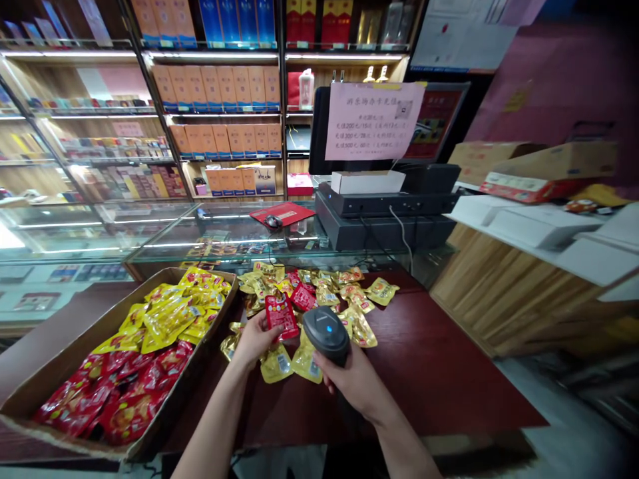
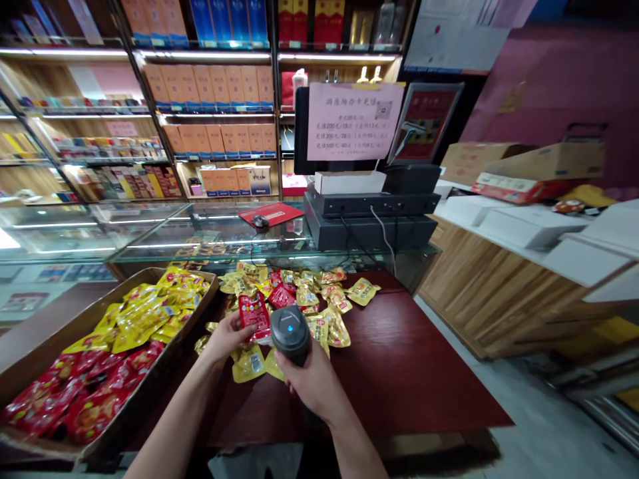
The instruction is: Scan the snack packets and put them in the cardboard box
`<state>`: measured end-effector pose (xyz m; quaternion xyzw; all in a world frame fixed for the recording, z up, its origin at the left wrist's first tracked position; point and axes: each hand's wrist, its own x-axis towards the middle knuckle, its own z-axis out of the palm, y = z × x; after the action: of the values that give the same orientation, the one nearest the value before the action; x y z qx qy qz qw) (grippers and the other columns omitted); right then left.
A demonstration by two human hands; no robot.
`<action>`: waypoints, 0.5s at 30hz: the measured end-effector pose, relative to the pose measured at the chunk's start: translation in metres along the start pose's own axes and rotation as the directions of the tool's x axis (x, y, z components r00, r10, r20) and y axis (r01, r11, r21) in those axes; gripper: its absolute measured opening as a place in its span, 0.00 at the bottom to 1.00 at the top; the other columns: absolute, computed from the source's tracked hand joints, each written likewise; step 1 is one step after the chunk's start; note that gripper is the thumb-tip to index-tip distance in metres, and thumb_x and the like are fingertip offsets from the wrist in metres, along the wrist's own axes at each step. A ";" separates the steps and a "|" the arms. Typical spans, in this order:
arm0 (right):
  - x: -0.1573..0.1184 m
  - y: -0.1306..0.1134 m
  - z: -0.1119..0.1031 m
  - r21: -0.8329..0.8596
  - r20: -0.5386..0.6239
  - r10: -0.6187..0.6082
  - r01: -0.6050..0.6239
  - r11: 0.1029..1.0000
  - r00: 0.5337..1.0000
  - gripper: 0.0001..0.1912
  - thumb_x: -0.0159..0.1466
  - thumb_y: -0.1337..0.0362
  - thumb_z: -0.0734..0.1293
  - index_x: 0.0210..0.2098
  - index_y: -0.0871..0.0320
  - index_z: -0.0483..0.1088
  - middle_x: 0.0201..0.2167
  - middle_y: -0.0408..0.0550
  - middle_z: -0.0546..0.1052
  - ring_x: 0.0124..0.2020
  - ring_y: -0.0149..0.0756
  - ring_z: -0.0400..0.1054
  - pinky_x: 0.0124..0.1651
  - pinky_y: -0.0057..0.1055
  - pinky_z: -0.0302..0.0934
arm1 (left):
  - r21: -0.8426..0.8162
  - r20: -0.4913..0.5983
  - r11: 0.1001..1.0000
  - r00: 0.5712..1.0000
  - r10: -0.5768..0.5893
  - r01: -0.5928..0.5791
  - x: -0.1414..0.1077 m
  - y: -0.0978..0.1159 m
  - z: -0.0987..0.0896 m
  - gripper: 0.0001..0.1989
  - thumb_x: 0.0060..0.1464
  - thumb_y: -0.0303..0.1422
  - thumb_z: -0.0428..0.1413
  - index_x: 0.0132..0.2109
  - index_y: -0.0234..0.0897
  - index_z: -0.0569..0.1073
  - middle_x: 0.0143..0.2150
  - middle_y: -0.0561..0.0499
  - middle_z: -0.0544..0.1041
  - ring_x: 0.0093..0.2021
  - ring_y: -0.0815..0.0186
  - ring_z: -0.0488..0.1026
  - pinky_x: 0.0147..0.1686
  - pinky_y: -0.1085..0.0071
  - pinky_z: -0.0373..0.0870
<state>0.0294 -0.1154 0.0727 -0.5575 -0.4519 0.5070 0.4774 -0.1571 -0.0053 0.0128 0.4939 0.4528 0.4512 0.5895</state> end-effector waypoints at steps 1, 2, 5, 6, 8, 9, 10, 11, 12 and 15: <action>-0.001 -0.001 0.001 0.003 0.007 0.001 -0.002 1.000 1.000 0.17 0.54 0.54 0.73 0.34 0.56 0.66 0.14 0.34 0.67 0.15 0.27 0.59 0.19 0.25 0.56 | -0.023 0.025 1.000 1.000 0.008 -0.007 -0.001 0.002 0.002 0.23 0.37 0.38 0.69 0.41 0.33 0.76 0.34 0.46 0.82 0.32 0.63 0.78 0.34 0.70 0.74; -0.001 -0.003 0.003 -0.001 0.016 0.006 -0.006 1.000 1.000 0.16 0.54 0.54 0.73 0.34 0.56 0.66 0.14 0.34 0.67 0.15 0.27 0.59 0.19 0.25 0.56 | -0.041 0.048 0.999 0.999 0.013 -0.012 -0.001 0.003 0.004 0.23 0.38 0.38 0.69 0.41 0.33 0.76 0.35 0.45 0.82 0.33 0.62 0.79 0.36 0.69 0.74; -0.002 -0.004 0.006 -0.025 0.045 0.008 -0.007 1.000 0.999 0.14 0.56 0.54 0.72 0.33 0.56 0.66 0.15 0.35 0.67 0.15 0.27 0.59 0.19 0.25 0.56 | -0.055 0.105 0.998 0.994 0.009 -0.004 -0.001 0.004 0.008 0.22 0.40 0.41 0.68 0.42 0.33 0.77 0.35 0.45 0.83 0.33 0.60 0.79 0.38 0.66 0.75; -0.002 -0.003 0.007 -0.028 0.053 0.003 -0.002 1.000 0.999 0.14 0.57 0.54 0.71 0.33 0.56 0.66 0.15 0.35 0.67 0.15 0.27 0.59 0.19 0.25 0.56 | -0.051 0.123 0.999 0.992 0.005 0.001 -0.002 0.005 0.010 0.22 0.40 0.42 0.68 0.41 0.33 0.77 0.35 0.45 0.83 0.32 0.60 0.79 0.37 0.66 0.75; -0.001 -0.001 0.007 -0.028 0.061 -0.008 0.010 1.000 0.998 0.13 0.58 0.54 0.70 0.34 0.56 0.67 0.15 0.36 0.67 0.15 0.28 0.60 0.19 0.26 0.57 | -0.042 0.151 0.999 0.988 0.006 0.001 -0.003 0.005 0.014 0.22 0.40 0.43 0.68 0.41 0.33 0.78 0.35 0.45 0.83 0.32 0.59 0.79 0.36 0.67 0.74; -0.001 0.000 0.007 -0.030 0.062 -0.012 0.014 0.999 0.998 0.13 0.58 0.54 0.70 0.34 0.56 0.67 0.15 0.36 0.67 0.15 0.28 0.60 0.19 0.26 0.57 | -0.038 0.159 0.999 0.987 0.012 -0.006 -0.003 0.005 0.015 0.22 0.40 0.43 0.68 0.40 0.33 0.78 0.35 0.45 0.83 0.32 0.59 0.79 0.35 0.67 0.74; -0.001 0.000 0.007 -0.035 0.061 -0.013 0.015 0.999 0.998 0.13 0.58 0.54 0.70 0.34 0.56 0.67 0.15 0.36 0.67 0.15 0.27 0.59 0.19 0.25 0.57 | -0.035 0.166 0.999 0.986 0.015 -0.010 -0.004 0.005 0.017 0.21 0.40 0.42 0.68 0.40 0.33 0.78 0.34 0.45 0.82 0.32 0.59 0.79 0.35 0.68 0.73; 0.000 0.001 0.007 -0.041 0.058 -0.011 0.013 0.999 0.998 0.13 0.59 0.54 0.70 0.34 0.56 0.67 0.15 0.36 0.67 0.15 0.27 0.59 0.19 0.25 0.57 | -0.033 0.170 0.999 0.985 0.015 -0.010 -0.006 0.006 0.019 0.21 0.40 0.42 0.68 0.39 0.33 0.78 0.34 0.46 0.82 0.32 0.60 0.79 0.34 0.69 0.73; 0.000 0.002 0.007 -0.046 0.055 -0.008 0.010 0.999 0.998 0.13 0.58 0.54 0.70 0.34 0.56 0.66 0.14 0.36 0.67 0.15 0.27 0.59 0.19 0.25 0.57 | -0.029 0.172 1.000 0.985 0.010 -0.005 -0.007 0.007 0.020 0.21 0.40 0.42 0.68 0.39 0.33 0.78 0.33 0.46 0.82 0.32 0.60 0.79 0.34 0.69 0.73; 0.001 0.001 0.006 -0.053 0.044 0.003 -0.001 0.999 0.999 0.14 0.58 0.54 0.70 0.34 0.57 0.66 0.14 0.35 0.67 0.14 0.27 0.59 0.19 0.25 0.56 | -0.003 0.173 1.000 0.985 -0.005 0.005 -0.009 0.009 0.022 0.20 0.41 0.43 0.67 0.38 0.32 0.78 0.32 0.47 0.82 0.29 0.62 0.77 0.31 0.71 0.71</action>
<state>0.0240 -0.1142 0.0710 -0.5591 -0.4749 0.5075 0.4520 -0.1375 -0.0170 0.0245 0.5289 0.4005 0.4060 0.6285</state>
